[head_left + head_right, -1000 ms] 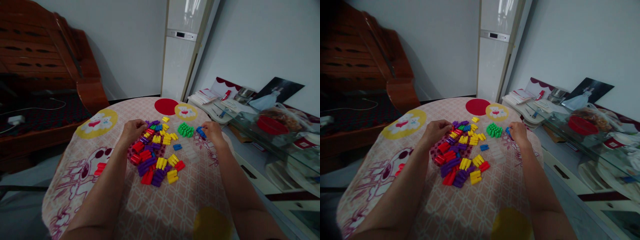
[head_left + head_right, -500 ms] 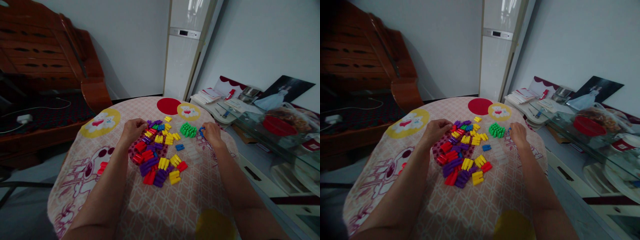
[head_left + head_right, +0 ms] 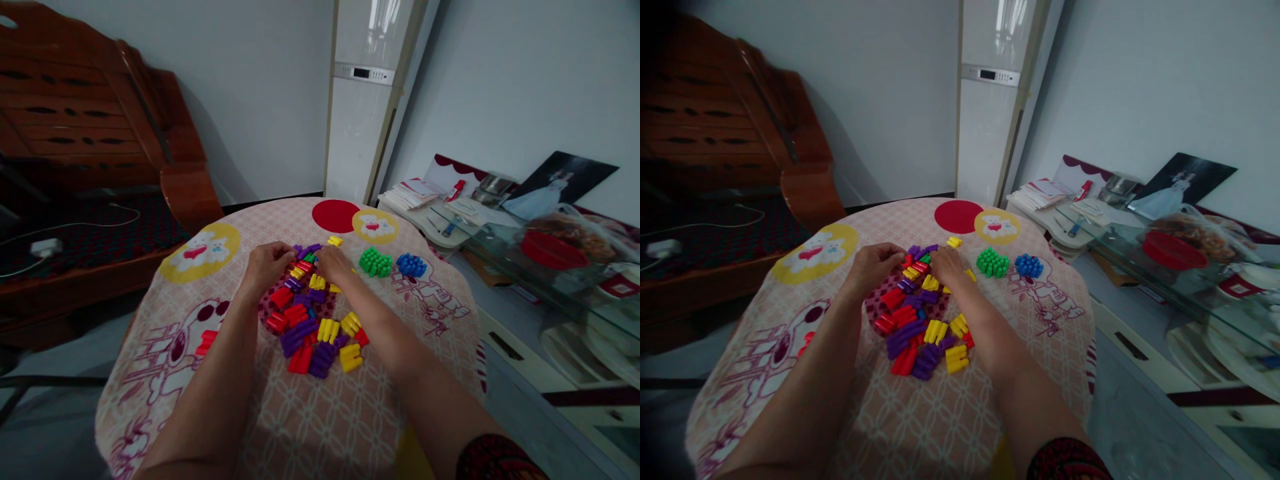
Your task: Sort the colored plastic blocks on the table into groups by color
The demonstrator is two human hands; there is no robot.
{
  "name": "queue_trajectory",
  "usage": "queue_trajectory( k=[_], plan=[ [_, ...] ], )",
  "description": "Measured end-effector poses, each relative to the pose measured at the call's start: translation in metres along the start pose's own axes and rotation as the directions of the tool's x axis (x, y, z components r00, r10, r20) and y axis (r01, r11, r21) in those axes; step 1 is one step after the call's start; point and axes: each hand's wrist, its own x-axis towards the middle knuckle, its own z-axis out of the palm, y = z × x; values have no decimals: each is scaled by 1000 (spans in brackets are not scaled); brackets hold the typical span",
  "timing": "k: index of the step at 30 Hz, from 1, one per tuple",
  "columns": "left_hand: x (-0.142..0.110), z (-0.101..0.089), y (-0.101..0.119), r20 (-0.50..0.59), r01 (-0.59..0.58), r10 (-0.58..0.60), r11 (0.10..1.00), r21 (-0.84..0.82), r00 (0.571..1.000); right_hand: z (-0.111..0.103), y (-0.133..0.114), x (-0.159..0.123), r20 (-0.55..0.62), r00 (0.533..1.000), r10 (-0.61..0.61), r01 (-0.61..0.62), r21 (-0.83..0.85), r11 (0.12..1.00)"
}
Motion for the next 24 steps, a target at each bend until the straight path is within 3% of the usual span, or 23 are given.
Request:
queue_trajectory(
  k=[6,11,16,21,24],
  plan=[
    [1,-2,-3,-18,-5,5,1000,13,1000,-4,-2,-8,-48,999,-14,14,6,1000],
    [-1,-2,2,-24,1,0,999,45,1000,-13,8,-41,-102,994,38,-22,157,987],
    [-2,-3,5,-32,3,-1,999,38,999,-18,50,-96,-124,985,120,-91,217,972],
    [-3,-1,10,-30,17,-16,998,54,999,-8,98,-142,-196,967,164,-103,289,952],
    [-4,1,12,-22,34,-33,998,55,999,0,119,-161,-201,944,262,-200,285,937]
  ],
)
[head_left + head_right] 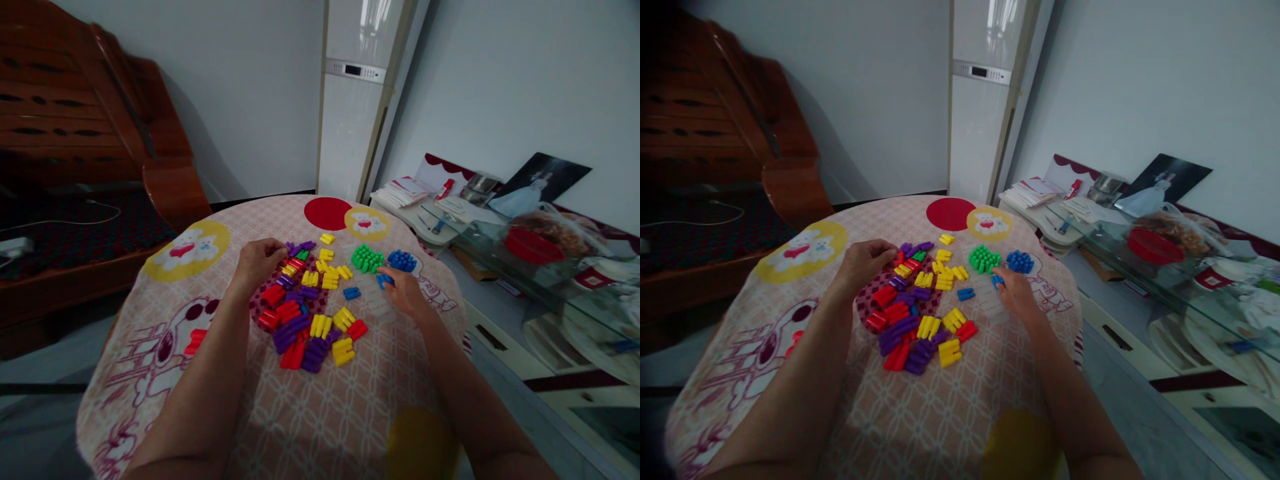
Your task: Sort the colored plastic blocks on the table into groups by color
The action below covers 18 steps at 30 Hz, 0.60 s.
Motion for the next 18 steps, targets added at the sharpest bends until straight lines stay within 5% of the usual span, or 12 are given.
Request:
queue_trajectory(
  k=[7,13,18],
  plan=[
    [4,-2,-8,1,-28,28,1000,1,1000,-13,35,-9,-11,992,123,-123,-118,985],
    [4,-4,-10,4,-34,34,999,33,999,-34,44,9,-142,973,179,-212,-260,942],
    [3,-6,-8,-3,-39,39,998,49,999,-30,50,18,-119,977,174,-204,-315,927]
  ],
)
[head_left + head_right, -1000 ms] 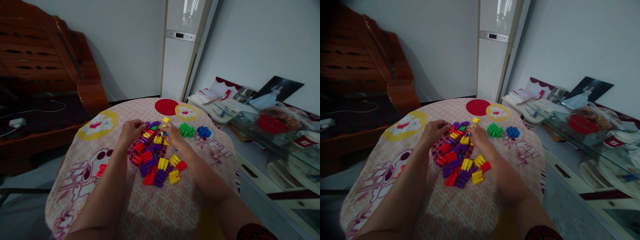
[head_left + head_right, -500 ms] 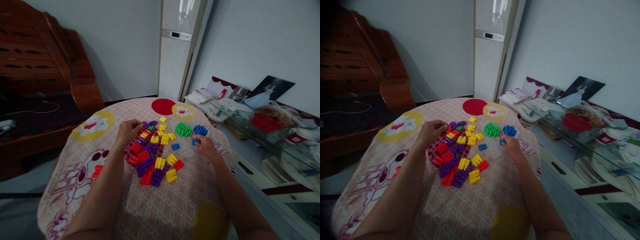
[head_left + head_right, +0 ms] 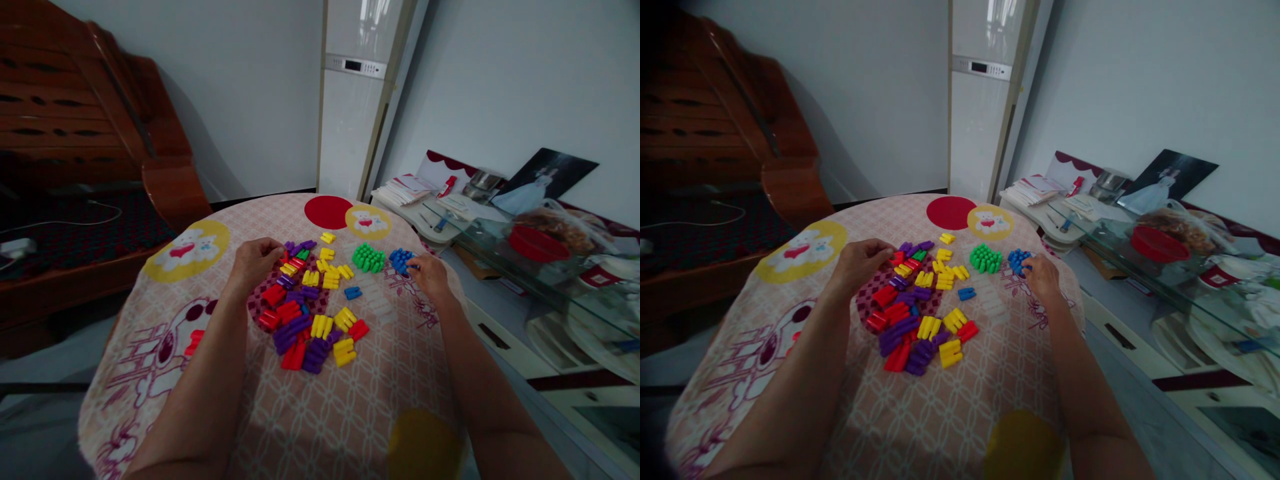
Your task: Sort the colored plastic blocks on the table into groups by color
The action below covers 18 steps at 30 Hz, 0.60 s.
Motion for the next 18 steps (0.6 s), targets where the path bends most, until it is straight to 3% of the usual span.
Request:
queue_trajectory(
  k=[7,10,14,18],
  plan=[
    [-1,0,3,-9,5,-5,1000,-5,1000,-4,-10,-8,-60,997,39,-44,-93,995],
    [-1,2,3,-3,11,-11,1000,2,1000,-7,-37,-19,-83,996,-26,22,-45,999],
    [0,5,1,12,13,-13,1000,-6,1000,4,-88,-37,97,960,-264,251,132,959],
    [0,6,1,32,-3,3,1000,2,999,19,-119,-49,121,947,-298,274,184,944]
  ],
)
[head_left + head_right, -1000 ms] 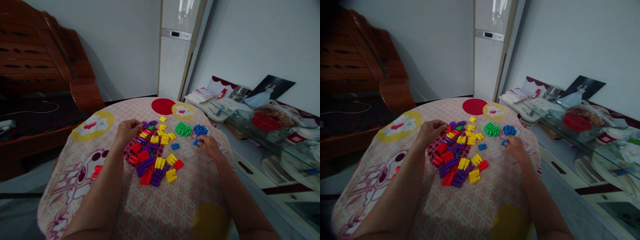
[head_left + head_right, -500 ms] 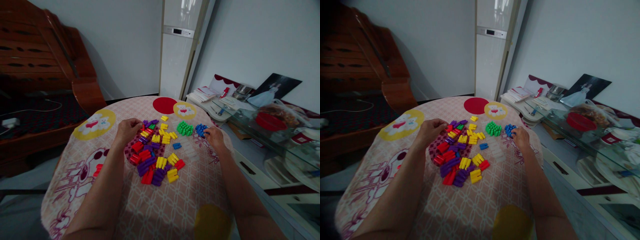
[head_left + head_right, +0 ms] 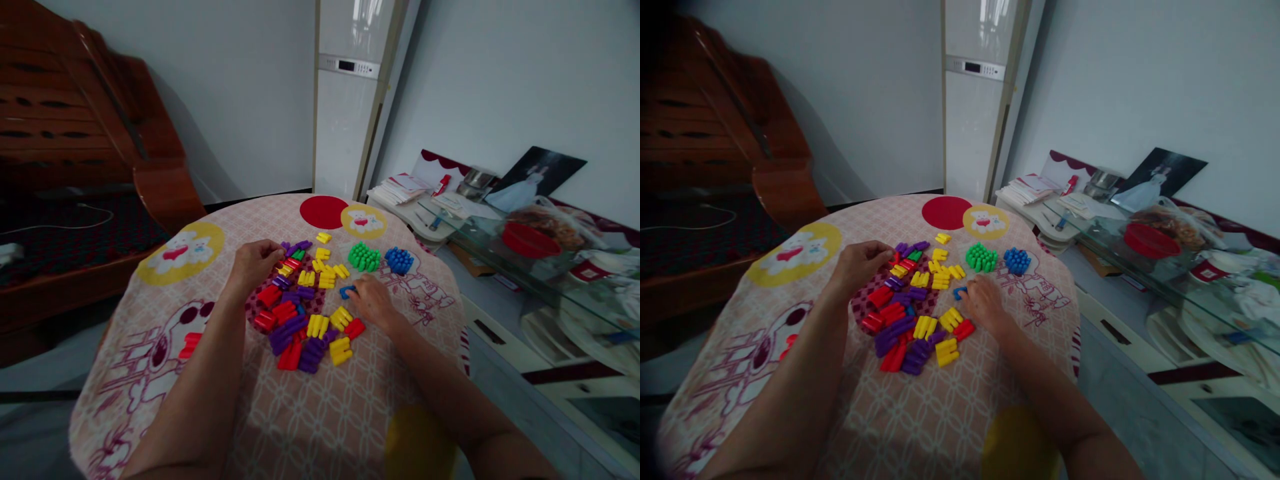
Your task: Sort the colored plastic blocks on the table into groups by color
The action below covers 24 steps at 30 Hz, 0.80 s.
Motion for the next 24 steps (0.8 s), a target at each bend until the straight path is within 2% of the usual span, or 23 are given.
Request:
queue_trajectory(
  k=[4,8,10,12,15,17,18,20,24],
  plan=[
    [0,1,2,17,17,-17,1000,-9,1000,6,-8,2,-41,998,51,-42,198,979],
    [-1,1,5,25,12,-12,1000,15,1000,3,-7,4,-73,990,123,-70,502,862],
    [-1,0,6,13,11,-12,1000,14,1000,-5,5,5,-140,970,199,-86,567,820],
    [-2,-1,6,5,16,-16,1000,-2,1000,-19,27,6,-222,920,324,-159,542,825],
    [-3,-2,7,-1,24,-24,999,-27,1000,-44,71,4,-355,781,514,-375,391,840],
    [-3,-2,8,-1,24,-25,999,-23,1000,-56,97,3,-408,694,594,-536,258,804],
    [-3,-2,8,-1,23,-23,1000,-17,1000,-59,107,2,-413,669,618,-597,197,777],
    [-3,-1,8,6,20,-19,1000,-9,1000,-61,121,2,-393,655,646,-669,97,737],
    [-2,0,7,17,24,-23,999,-25,1000,-54,130,8,-319,673,667,-700,14,714]
  ],
)
